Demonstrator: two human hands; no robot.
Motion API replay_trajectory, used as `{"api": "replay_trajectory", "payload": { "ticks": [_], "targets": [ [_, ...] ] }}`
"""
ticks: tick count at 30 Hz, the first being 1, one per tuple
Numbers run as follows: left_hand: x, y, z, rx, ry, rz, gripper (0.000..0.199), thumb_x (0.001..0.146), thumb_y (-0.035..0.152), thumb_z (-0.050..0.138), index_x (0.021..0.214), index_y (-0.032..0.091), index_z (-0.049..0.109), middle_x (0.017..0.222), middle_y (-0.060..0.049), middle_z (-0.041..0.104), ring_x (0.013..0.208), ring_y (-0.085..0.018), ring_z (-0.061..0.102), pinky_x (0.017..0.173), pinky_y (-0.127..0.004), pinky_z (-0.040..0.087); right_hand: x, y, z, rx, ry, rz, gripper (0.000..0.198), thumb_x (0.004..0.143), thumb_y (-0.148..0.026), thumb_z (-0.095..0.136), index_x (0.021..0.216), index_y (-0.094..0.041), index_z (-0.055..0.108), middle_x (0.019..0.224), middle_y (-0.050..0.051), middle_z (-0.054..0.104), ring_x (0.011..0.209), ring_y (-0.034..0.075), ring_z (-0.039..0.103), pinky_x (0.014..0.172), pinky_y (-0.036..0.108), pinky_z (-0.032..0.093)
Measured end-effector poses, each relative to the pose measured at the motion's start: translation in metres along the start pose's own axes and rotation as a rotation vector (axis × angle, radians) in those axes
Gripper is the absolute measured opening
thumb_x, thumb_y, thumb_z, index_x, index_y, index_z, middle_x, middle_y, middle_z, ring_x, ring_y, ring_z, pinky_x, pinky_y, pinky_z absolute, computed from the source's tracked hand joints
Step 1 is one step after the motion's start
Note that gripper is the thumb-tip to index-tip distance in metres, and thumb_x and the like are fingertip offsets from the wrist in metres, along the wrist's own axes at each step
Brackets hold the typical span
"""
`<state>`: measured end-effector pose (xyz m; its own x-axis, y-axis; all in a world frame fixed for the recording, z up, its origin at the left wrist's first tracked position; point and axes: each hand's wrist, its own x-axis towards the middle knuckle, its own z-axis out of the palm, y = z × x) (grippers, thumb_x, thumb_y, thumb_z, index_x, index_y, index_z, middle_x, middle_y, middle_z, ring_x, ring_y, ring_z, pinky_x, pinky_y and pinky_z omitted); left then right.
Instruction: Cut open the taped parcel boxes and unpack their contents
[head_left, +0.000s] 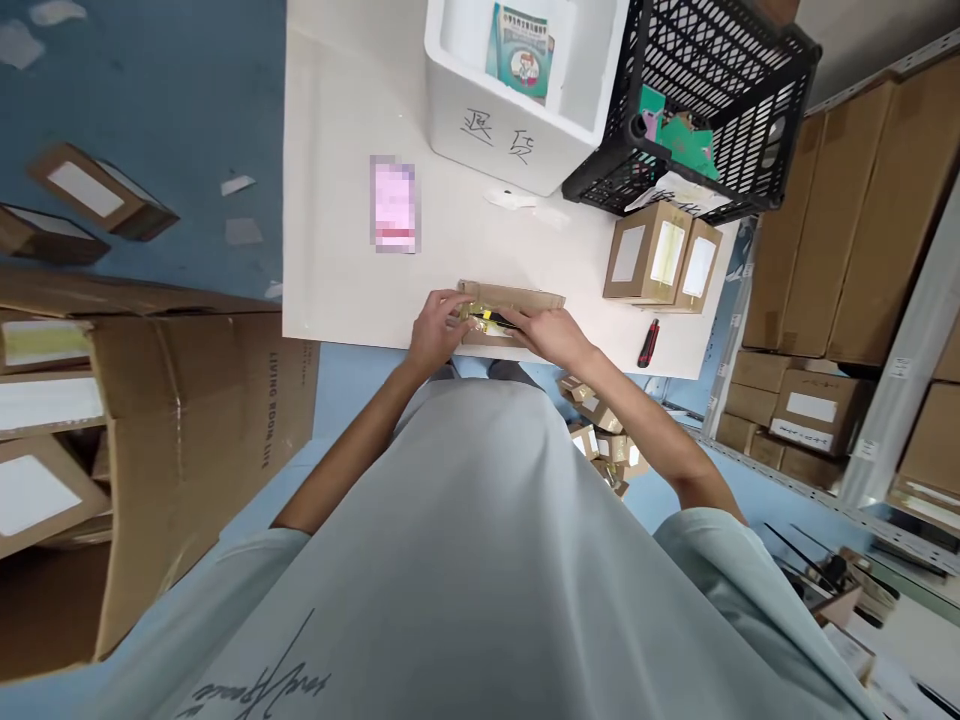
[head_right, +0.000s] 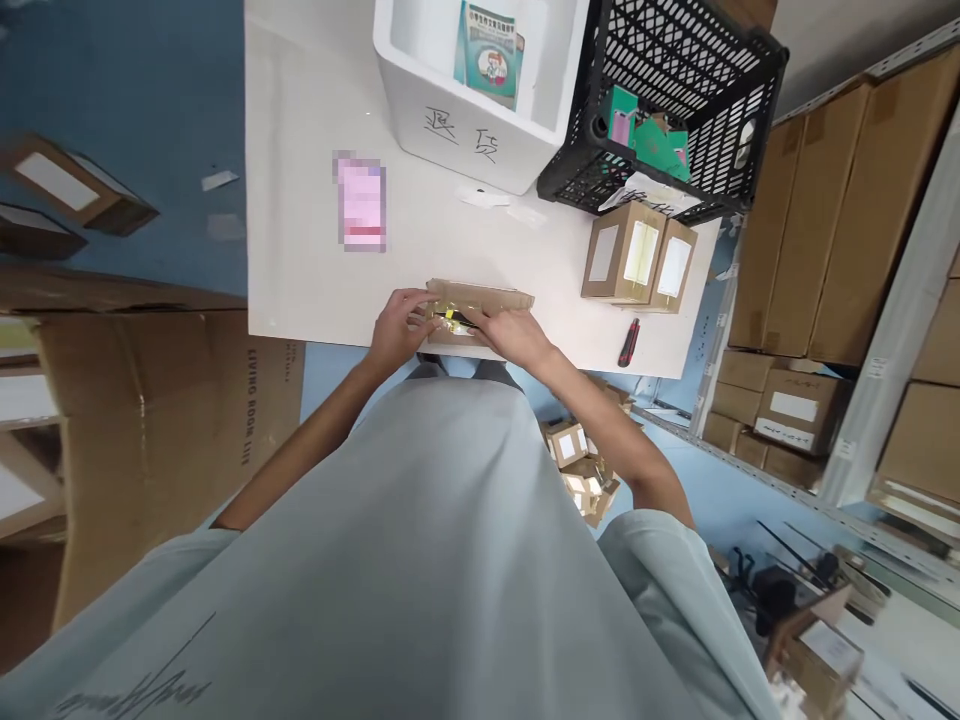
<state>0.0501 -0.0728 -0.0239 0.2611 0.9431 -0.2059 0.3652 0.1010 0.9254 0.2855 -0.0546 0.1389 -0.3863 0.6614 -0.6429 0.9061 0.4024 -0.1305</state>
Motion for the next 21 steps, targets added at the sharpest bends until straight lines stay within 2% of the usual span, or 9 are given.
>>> {"api": "replay_trajectory", "payload": {
  "ticks": [3,13,21],
  "targets": [
    [-0.002,0.0,0.002,-0.01,0.001,-0.007,0.041,0.1,0.04,0.076,0.139,0.027,0.08,0.155,-0.009,0.061,0.107,-0.022,0.073,0.101,-0.038,0.068,0.005,0.0,-0.002,-0.044,-0.008,0.015,0.059,0.123,-0.043,0.041,0.181,-0.03,0.043,0.141,0.015,0.08,0.11,0.032,0.078,0.086,0.035,0.051],
    [0.007,-0.007,0.004,-0.055,-0.032,-0.003,0.038,0.098,0.041,0.077,0.132,0.025,0.084,0.152,-0.011,0.063,0.103,-0.023,0.074,0.097,-0.04,0.069,0.01,-0.003,-0.009,-0.103,-0.048,0.01,0.059,0.124,-0.042,0.038,0.182,-0.032,0.041,0.137,0.014,0.081,0.106,0.032,0.078,0.083,0.036,0.049],
    [0.011,-0.008,0.002,-0.037,-0.041,-0.034,0.036,0.097,0.037,0.078,0.13,0.025,0.084,0.152,-0.01,0.064,0.103,-0.023,0.073,0.098,-0.04,0.068,0.019,-0.009,-0.014,-0.136,-0.093,-0.027,0.063,0.12,-0.021,0.036,0.183,-0.027,0.036,0.148,0.02,0.076,0.11,0.033,0.08,0.088,0.039,0.052]
  ]
}}
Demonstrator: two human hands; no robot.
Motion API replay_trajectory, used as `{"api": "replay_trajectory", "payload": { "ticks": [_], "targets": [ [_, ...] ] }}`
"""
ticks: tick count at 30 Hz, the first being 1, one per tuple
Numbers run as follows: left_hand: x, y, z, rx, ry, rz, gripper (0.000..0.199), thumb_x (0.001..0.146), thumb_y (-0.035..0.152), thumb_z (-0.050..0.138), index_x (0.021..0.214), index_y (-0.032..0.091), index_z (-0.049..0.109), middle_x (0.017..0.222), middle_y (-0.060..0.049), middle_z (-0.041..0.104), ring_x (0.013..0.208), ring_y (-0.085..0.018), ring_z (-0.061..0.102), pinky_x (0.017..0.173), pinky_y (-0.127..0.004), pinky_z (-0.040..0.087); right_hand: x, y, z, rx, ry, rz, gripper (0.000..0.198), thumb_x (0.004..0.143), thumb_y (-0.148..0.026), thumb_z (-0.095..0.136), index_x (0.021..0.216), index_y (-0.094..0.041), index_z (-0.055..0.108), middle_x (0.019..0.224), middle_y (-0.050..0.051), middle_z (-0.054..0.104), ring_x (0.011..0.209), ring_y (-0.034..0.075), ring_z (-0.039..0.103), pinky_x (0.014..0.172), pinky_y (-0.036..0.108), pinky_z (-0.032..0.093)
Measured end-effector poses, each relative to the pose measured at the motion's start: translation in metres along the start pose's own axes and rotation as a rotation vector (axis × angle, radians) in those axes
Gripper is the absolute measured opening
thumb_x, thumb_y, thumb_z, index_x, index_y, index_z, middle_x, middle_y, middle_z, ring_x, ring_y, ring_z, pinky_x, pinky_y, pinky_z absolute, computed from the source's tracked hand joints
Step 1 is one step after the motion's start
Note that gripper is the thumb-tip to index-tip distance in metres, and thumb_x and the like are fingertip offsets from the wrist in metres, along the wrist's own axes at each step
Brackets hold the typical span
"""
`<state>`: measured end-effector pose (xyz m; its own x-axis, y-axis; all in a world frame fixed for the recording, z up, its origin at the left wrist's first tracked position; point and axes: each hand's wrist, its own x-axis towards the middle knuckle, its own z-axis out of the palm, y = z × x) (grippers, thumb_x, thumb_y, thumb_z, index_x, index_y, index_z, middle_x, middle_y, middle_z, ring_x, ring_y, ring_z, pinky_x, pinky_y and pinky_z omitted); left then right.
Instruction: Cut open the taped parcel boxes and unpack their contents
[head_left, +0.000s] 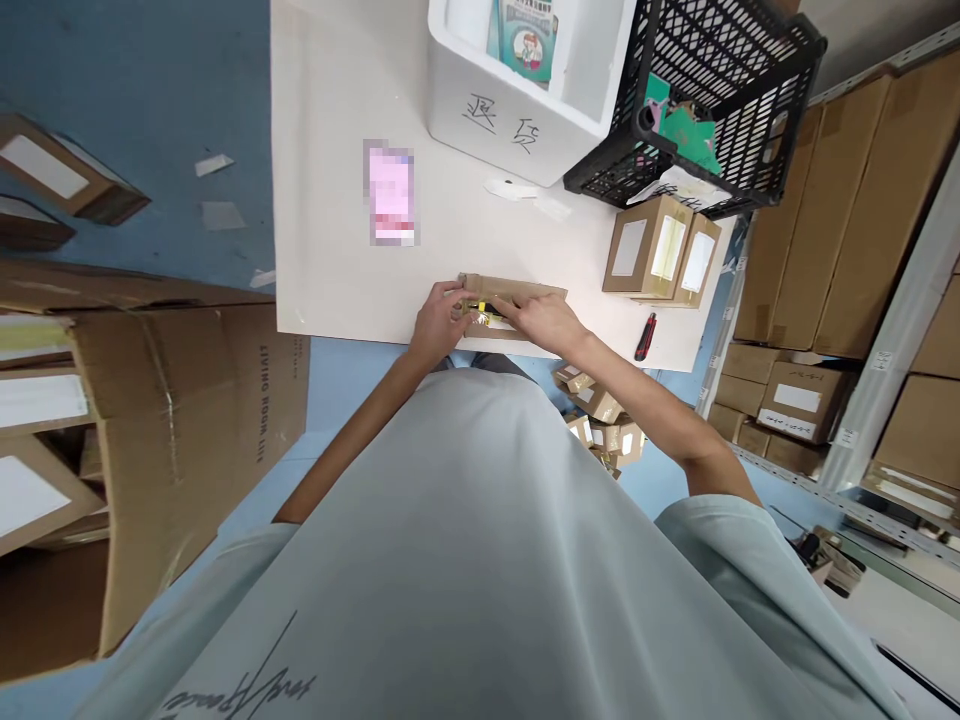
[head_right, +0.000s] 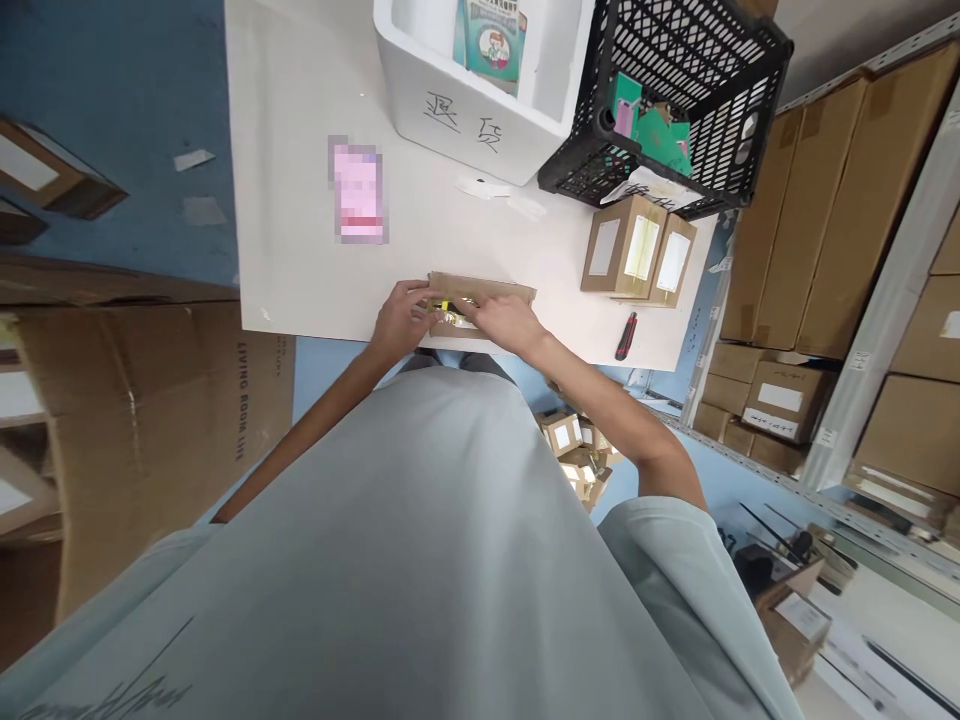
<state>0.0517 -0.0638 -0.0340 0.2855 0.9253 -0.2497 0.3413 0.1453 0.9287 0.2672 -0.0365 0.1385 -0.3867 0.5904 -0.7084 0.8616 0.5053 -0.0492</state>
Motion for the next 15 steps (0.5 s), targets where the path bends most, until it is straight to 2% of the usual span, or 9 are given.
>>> {"api": "replay_trajectory", "payload": {
  "ticks": [7,15],
  "targets": [
    [0.004,-0.001,-0.004,0.009,-0.012,-0.022,0.038,0.095,0.034,0.08,0.131,0.026,0.085,0.15,-0.011,0.064,0.108,-0.025,0.072,0.098,-0.042,0.068,0.005,-0.001,-0.006,-0.048,0.002,-0.048,0.064,0.114,-0.01,0.037,0.177,-0.018,0.044,0.145,0.025,0.076,0.115,0.036,0.08,0.086,0.043,0.058],
    [0.004,0.005,-0.005,0.053,0.04,-0.053,0.039,0.093,0.039,0.079,0.129,0.023,0.085,0.151,-0.013,0.066,0.107,-0.024,0.072,0.093,-0.04,0.069,-0.008,0.02,0.001,-0.021,0.036,-0.046,0.061,0.111,-0.005,0.041,0.169,-0.016,0.055,0.13,0.023,0.083,0.109,0.036,0.083,0.083,0.043,0.059]
  ]
}}
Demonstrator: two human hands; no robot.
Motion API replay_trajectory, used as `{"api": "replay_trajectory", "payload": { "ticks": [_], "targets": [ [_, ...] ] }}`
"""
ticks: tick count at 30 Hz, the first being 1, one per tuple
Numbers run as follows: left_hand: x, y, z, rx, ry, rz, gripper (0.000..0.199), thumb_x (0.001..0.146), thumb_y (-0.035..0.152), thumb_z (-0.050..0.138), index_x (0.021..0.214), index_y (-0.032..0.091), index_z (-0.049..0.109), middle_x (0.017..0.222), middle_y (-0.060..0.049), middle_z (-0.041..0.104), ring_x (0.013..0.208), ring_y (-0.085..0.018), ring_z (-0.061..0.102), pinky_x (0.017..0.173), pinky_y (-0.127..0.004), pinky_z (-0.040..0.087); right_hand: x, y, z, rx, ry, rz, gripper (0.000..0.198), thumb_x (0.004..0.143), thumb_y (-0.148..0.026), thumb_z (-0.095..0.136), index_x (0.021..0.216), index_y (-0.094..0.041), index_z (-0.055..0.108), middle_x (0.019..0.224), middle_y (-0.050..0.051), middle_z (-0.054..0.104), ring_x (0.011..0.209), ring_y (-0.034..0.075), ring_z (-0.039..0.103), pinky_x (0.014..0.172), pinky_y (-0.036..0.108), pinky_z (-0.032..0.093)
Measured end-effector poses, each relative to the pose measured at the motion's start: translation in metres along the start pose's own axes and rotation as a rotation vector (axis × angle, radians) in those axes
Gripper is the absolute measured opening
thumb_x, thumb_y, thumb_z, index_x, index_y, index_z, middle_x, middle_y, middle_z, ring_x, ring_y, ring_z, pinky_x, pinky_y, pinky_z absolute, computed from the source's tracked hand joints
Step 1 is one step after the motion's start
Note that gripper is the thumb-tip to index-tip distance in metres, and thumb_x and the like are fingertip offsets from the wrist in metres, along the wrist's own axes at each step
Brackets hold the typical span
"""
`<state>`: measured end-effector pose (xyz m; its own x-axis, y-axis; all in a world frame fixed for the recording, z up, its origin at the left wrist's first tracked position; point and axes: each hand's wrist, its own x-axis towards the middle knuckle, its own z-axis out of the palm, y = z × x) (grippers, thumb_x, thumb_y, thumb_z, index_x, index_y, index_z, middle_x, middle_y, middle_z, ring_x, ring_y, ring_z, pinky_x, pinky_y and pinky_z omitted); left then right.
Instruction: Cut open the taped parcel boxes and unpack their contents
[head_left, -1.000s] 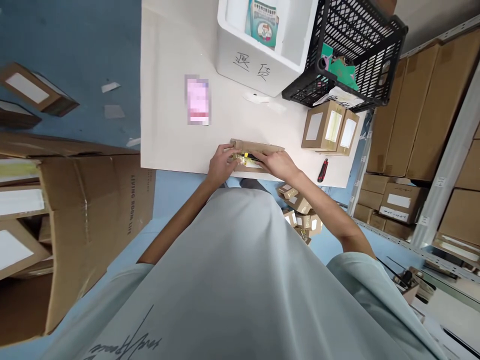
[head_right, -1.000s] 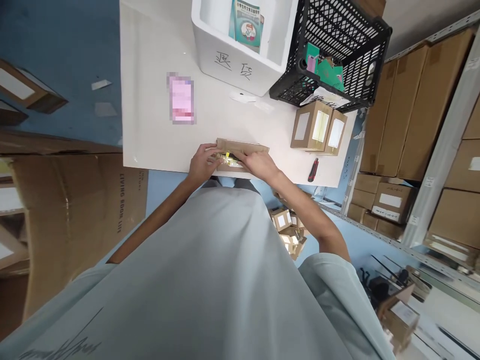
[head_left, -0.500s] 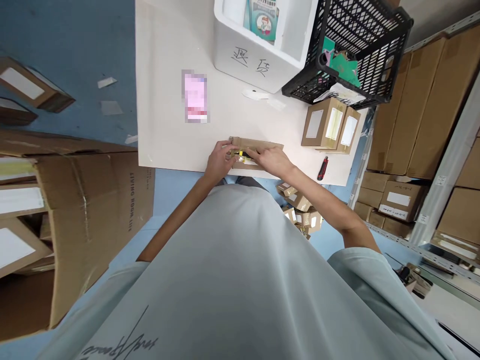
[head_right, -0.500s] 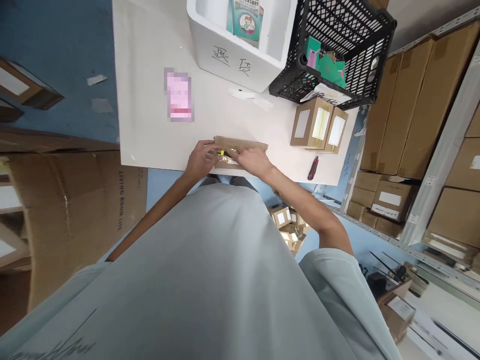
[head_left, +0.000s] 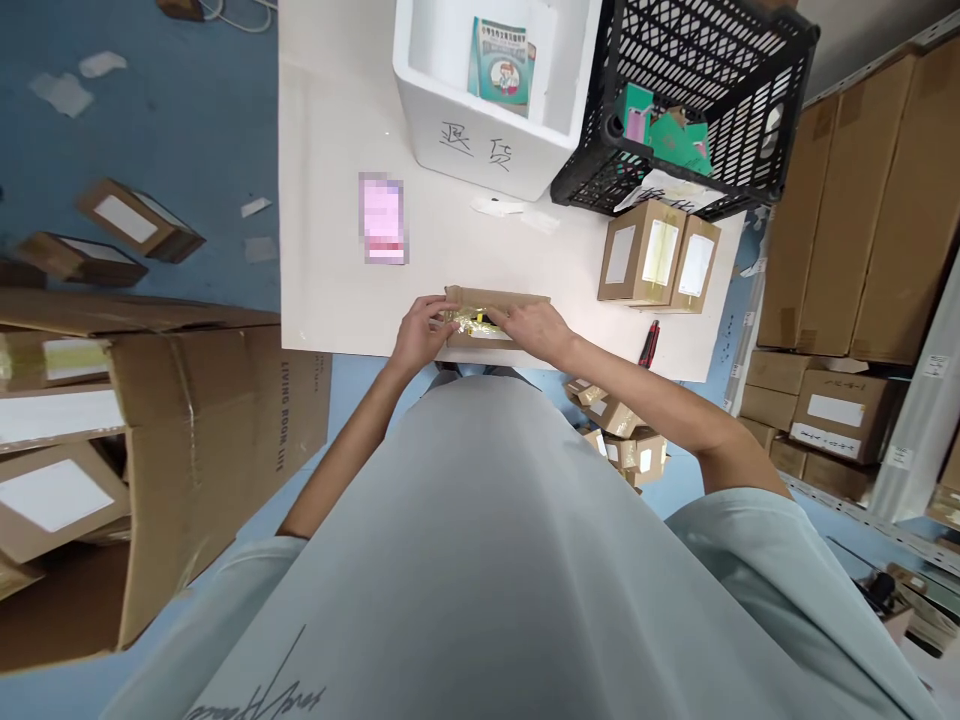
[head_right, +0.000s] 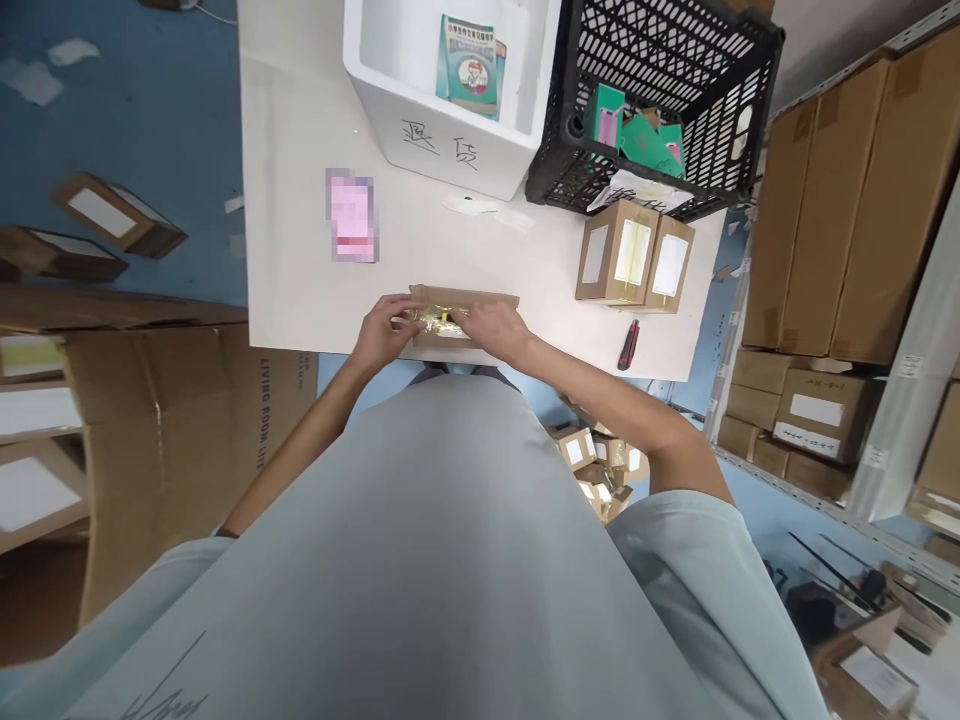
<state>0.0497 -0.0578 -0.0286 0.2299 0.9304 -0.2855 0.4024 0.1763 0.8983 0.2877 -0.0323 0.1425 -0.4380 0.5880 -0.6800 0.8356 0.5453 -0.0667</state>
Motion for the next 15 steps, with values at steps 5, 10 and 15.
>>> {"api": "replay_trajectory", "payload": {
  "ticks": [5,10,15],
  "targets": [
    [-0.001,0.003,-0.002,0.028,-0.001,-0.023,0.042,0.095,0.042,0.078,0.131,0.023,0.084,0.15,-0.013,0.066,0.108,-0.024,0.073,0.095,-0.041,0.068,-0.019,0.028,0.013,0.026,-0.006,0.027,0.057,0.112,-0.005,0.042,0.165,-0.014,0.06,0.131,0.024,0.083,0.116,0.036,0.082,0.085,0.041,0.057],
    [-0.004,0.007,-0.002,0.002,0.026,-0.038,0.045,0.093,0.046,0.078,0.131,0.022,0.084,0.15,-0.013,0.068,0.106,-0.023,0.072,0.096,-0.041,0.067,-0.035,0.061,0.028,0.172,0.033,0.049,0.05,0.121,-0.033,0.047,0.169,-0.026,0.058,0.131,0.016,0.085,0.115,0.036,0.08,0.088,0.04,0.055],
    [-0.003,0.008,-0.002,-0.006,0.025,-0.061,0.044,0.093,0.047,0.079,0.131,0.024,0.084,0.152,-0.012,0.068,0.11,-0.023,0.073,0.098,-0.04,0.067,-0.022,0.053,0.032,0.23,0.086,-0.001,0.053,0.123,-0.039,0.041,0.174,-0.029,0.051,0.147,0.014,0.08,0.123,0.033,0.077,0.089,0.037,0.054]
  ]
}}
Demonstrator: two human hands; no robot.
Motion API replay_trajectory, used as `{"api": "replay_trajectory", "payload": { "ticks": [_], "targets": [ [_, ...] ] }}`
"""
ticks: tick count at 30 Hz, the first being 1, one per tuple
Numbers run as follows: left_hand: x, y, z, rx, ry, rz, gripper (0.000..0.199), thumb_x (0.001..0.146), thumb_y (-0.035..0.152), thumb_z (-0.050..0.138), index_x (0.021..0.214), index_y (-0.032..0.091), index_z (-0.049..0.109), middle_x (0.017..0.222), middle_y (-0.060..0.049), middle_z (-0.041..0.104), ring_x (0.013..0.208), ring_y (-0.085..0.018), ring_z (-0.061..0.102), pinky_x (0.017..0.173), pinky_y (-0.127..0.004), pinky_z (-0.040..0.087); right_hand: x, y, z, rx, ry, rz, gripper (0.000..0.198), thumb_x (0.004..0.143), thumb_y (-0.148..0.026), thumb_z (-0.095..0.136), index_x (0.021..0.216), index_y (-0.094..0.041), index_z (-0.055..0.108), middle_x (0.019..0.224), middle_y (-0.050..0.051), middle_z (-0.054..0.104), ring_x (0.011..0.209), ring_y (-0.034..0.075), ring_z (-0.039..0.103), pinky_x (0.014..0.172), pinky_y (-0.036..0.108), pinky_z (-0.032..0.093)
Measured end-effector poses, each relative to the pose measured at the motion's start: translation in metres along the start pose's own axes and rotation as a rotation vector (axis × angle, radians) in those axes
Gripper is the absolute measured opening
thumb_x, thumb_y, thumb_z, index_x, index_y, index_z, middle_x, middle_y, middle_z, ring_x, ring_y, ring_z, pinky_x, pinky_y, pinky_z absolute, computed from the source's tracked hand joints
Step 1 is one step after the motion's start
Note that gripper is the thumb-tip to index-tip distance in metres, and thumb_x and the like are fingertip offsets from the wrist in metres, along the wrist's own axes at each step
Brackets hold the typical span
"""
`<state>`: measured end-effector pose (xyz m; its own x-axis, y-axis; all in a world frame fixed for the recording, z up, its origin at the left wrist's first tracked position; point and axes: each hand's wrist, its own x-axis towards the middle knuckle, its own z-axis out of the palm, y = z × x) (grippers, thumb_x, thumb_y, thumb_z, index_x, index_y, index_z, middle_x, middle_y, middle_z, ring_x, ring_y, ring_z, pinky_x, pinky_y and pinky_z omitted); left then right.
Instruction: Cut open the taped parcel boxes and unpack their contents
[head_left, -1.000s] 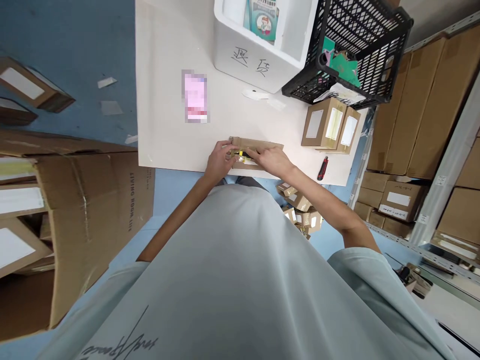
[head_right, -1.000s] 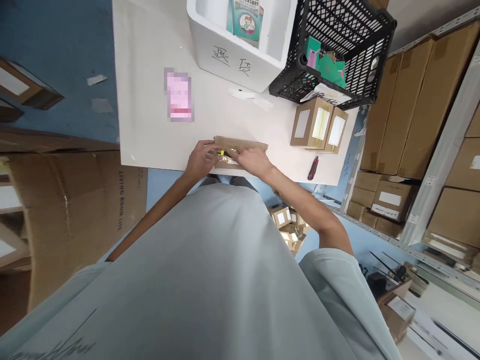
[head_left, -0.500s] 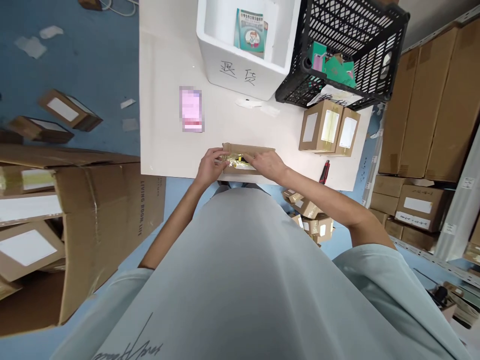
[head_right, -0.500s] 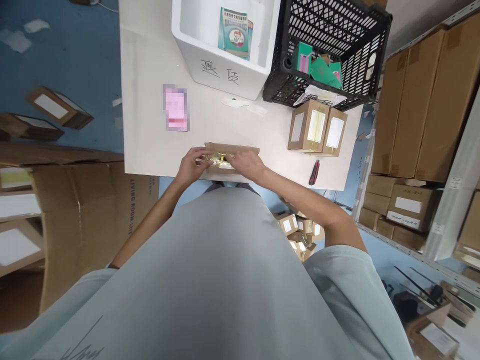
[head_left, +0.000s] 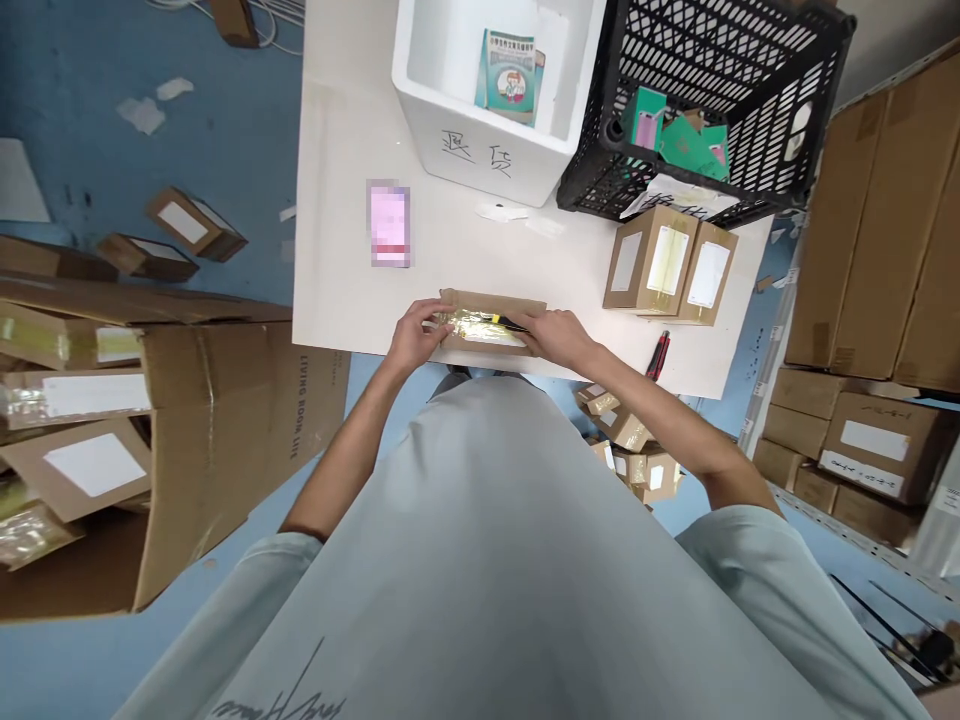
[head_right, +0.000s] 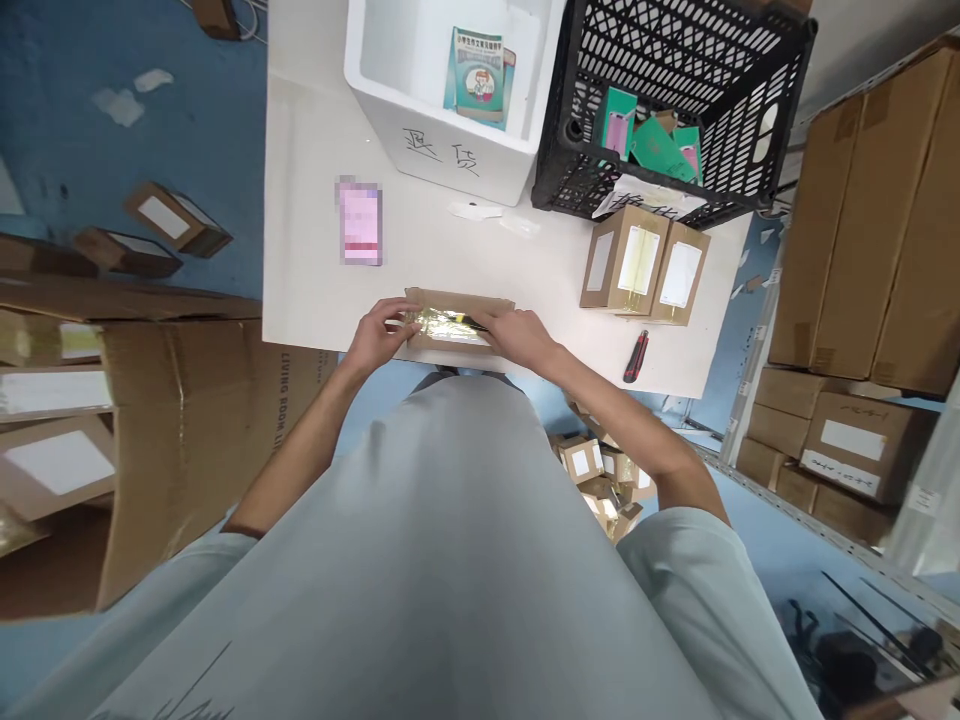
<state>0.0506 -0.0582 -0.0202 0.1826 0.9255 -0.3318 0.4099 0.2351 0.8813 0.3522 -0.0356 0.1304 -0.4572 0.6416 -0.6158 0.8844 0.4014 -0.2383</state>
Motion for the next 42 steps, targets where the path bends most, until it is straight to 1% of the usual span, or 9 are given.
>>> {"api": "replay_trajectory", "payload": {
  "ticks": [4,7,11,15,20,24,29,34,42],
  "targets": [
    [0.001,0.002,-0.002,-0.004,-0.009,-0.003,0.044,0.093,0.045,0.08,0.131,0.024,0.084,0.15,-0.012,0.068,0.111,-0.024,0.072,0.096,-0.04,0.067,0.033,-0.027,0.009,-0.051,0.019,-0.082,0.057,0.124,-0.042,0.034,0.179,-0.031,0.043,0.148,0.016,0.078,0.117,0.033,0.078,0.086,0.037,0.053],
    [0.0,0.004,-0.003,-0.01,-0.017,-0.004,0.043,0.093,0.043,0.08,0.132,0.025,0.084,0.149,-0.011,0.068,0.111,-0.024,0.071,0.095,-0.04,0.067,0.05,-0.039,0.014,-0.114,0.014,-0.107,0.058,0.123,-0.033,0.03,0.18,-0.031,0.041,0.148,0.016,0.078,0.115,0.033,0.078,0.084,0.037,0.053],
    [0.001,0.005,-0.002,-0.004,-0.015,-0.005,0.043,0.092,0.04,0.08,0.132,0.025,0.084,0.149,-0.011,0.069,0.11,-0.024,0.071,0.096,-0.04,0.067,0.053,-0.044,0.013,-0.18,0.0,-0.108,0.061,0.12,-0.02,0.029,0.18,-0.026,0.039,0.149,0.02,0.076,0.113,0.033,0.078,0.084,0.037,0.053],
    [0.001,0.002,0.0,0.0,-0.01,0.001,0.043,0.093,0.039,0.079,0.133,0.024,0.084,0.149,-0.012,0.069,0.108,-0.024,0.071,0.095,-0.041,0.067,0.044,-0.051,0.003,-0.22,-0.041,-0.079,0.061,0.116,-0.01,0.03,0.176,-0.018,0.044,0.145,0.023,0.076,0.112,0.032,0.079,0.081,0.036,0.052],
    [0.002,-0.001,0.001,0.006,-0.005,0.031,0.042,0.095,0.039,0.078,0.134,0.025,0.084,0.149,-0.012,0.069,0.108,-0.024,0.071,0.096,-0.042,0.067,0.023,-0.046,-0.014,-0.235,-0.117,0.037,0.056,0.112,-0.004,0.037,0.164,-0.012,0.056,0.133,0.024,0.08,0.113,0.032,0.08,0.084,0.038,0.054],
    [0.002,-0.002,0.007,0.016,0.023,0.024,0.042,0.094,0.037,0.077,0.133,0.024,0.085,0.149,-0.012,0.07,0.105,-0.023,0.072,0.094,-0.041,0.067,-0.002,-0.029,-0.021,-0.249,-0.187,0.104,0.061,0.111,-0.002,0.04,0.17,-0.013,0.049,0.136,0.024,0.08,0.119,0.033,0.08,0.086,0.038,0.053],
    [0.004,-0.001,0.013,0.037,0.05,0.018,0.04,0.095,0.04,0.077,0.131,0.024,0.084,0.149,-0.012,0.071,0.103,-0.023,0.072,0.092,-0.04,0.068,-0.029,-0.01,-0.018,-0.275,-0.23,0.167,0.065,0.108,0.001,0.036,0.17,-0.012,0.048,0.133,0.025,0.079,0.119,0.033,0.08,0.084,0.038,0.05],
    [0.005,0.0,0.011,0.055,0.04,0.03,0.038,0.095,0.04,0.077,0.129,0.024,0.084,0.149,-0.012,0.07,0.103,-0.023,0.072,0.09,-0.04,0.068,-0.047,0.008,-0.013,-0.289,-0.209,0.172,0.057,0.111,-0.002,0.034,0.164,-0.012,0.053,0.132,0.026,0.078,0.119,0.032,0.08,0.086,0.038,0.049],
    [0.005,0.005,0.008,0.073,0.044,0.005,0.039,0.091,0.034,0.075,0.127,0.023,0.084,0.146,-0.012,0.073,0.102,-0.024,0.073,0.089,-0.04,0.067,-0.056,0.002,-0.009,-0.261,-0.166,0.133,0.064,0.11,-0.004,0.035,0.172,-0.013,0.043,0.133,0.026,0.078,0.116,0.033,0.08,0.086,0.039,0.052]
  ]
}}
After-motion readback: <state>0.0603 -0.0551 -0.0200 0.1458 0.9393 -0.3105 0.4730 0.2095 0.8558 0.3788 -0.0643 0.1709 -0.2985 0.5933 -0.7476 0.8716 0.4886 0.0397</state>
